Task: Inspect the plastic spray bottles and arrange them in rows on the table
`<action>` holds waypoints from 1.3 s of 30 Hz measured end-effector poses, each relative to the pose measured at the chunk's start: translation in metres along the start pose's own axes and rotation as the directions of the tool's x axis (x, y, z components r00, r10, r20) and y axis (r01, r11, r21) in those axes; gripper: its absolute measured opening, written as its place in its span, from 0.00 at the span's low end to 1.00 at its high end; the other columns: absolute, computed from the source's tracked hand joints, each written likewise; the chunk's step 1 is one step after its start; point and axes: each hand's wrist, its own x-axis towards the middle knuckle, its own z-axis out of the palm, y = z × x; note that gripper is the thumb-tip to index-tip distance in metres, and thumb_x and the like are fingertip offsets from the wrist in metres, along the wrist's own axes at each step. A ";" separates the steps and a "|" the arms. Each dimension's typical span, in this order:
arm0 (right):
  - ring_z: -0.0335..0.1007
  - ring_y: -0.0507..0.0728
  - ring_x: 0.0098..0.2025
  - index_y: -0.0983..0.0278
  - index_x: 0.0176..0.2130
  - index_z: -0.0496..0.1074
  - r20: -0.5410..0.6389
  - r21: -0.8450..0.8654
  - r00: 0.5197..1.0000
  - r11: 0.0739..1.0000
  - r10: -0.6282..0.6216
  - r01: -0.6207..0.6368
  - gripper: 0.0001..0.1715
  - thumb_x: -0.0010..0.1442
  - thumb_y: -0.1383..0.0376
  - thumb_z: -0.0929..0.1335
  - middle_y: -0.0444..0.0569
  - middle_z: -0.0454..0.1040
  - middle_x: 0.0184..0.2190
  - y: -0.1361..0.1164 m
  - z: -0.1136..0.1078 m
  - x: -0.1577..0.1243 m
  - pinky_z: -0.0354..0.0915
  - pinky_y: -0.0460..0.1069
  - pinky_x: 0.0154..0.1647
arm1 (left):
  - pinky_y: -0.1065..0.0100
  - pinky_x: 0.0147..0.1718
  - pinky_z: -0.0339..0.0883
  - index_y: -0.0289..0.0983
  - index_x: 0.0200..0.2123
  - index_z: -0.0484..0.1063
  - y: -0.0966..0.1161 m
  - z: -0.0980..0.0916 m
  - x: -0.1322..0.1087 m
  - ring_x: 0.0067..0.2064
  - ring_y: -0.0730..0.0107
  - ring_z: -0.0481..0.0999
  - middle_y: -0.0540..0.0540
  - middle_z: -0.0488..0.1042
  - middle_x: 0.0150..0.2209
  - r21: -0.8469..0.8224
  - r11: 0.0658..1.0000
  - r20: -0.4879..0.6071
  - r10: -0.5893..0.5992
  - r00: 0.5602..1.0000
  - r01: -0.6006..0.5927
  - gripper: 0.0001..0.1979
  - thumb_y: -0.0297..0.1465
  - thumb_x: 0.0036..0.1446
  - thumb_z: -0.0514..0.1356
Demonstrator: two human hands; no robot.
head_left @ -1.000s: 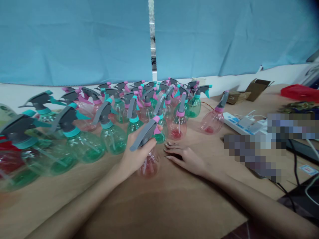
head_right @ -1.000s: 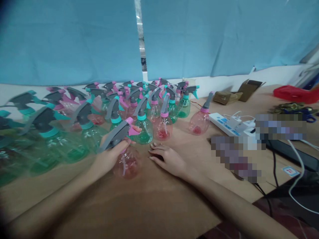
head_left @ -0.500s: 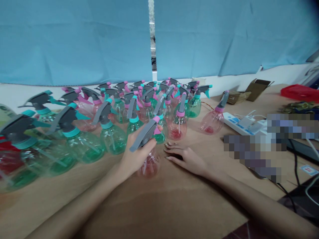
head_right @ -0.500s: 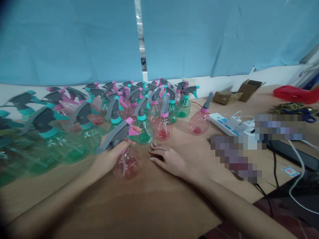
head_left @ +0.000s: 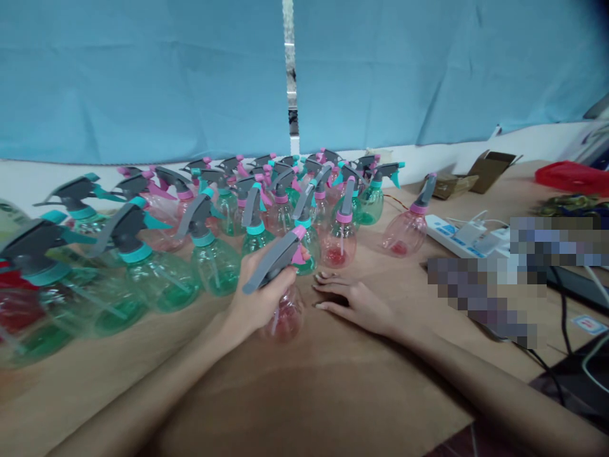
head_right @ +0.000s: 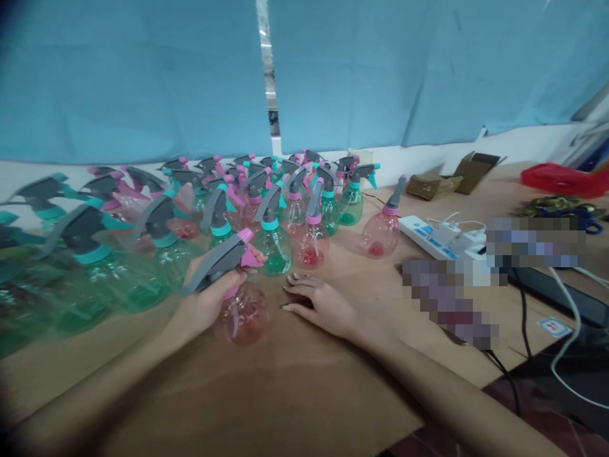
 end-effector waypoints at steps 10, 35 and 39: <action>0.61 0.59 0.59 0.60 0.53 0.68 0.009 -0.003 1.000 1.000 0.008 -0.008 0.24 0.59 0.55 0.65 0.51 0.70 0.54 -0.001 0.000 0.001 0.59 0.57 0.59 | 0.69 0.27 0.60 0.39 0.28 0.67 0.004 0.000 0.002 0.27 0.71 0.68 0.53 0.67 0.24 -0.069 0.997 -0.004 -0.027 1.000 0.026 0.04 0.26 0.49 0.54; 0.59 0.58 0.60 0.61 0.54 0.67 0.034 -0.031 0.999 1.000 -0.006 0.007 0.24 0.61 0.56 0.64 0.50 0.69 0.54 0.000 0.001 -0.001 0.57 0.58 0.60 | 0.71 0.27 0.64 0.41 0.42 0.72 -0.006 0.005 0.002 0.27 0.71 0.70 0.53 0.70 0.25 -0.010 0.998 -0.046 -0.061 0.997 0.061 0.16 0.27 0.50 0.53; 0.58 0.58 0.60 0.62 0.55 0.66 0.037 -0.041 0.999 0.999 -0.011 0.013 0.23 0.63 0.57 0.63 0.50 0.69 0.54 0.001 0.001 -0.001 0.57 0.58 0.61 | 0.70 0.27 0.65 0.41 0.45 0.71 -0.005 0.005 0.003 0.27 0.69 0.71 0.54 0.67 0.22 0.015 0.998 -0.027 -0.065 0.997 0.066 0.18 0.27 0.51 0.53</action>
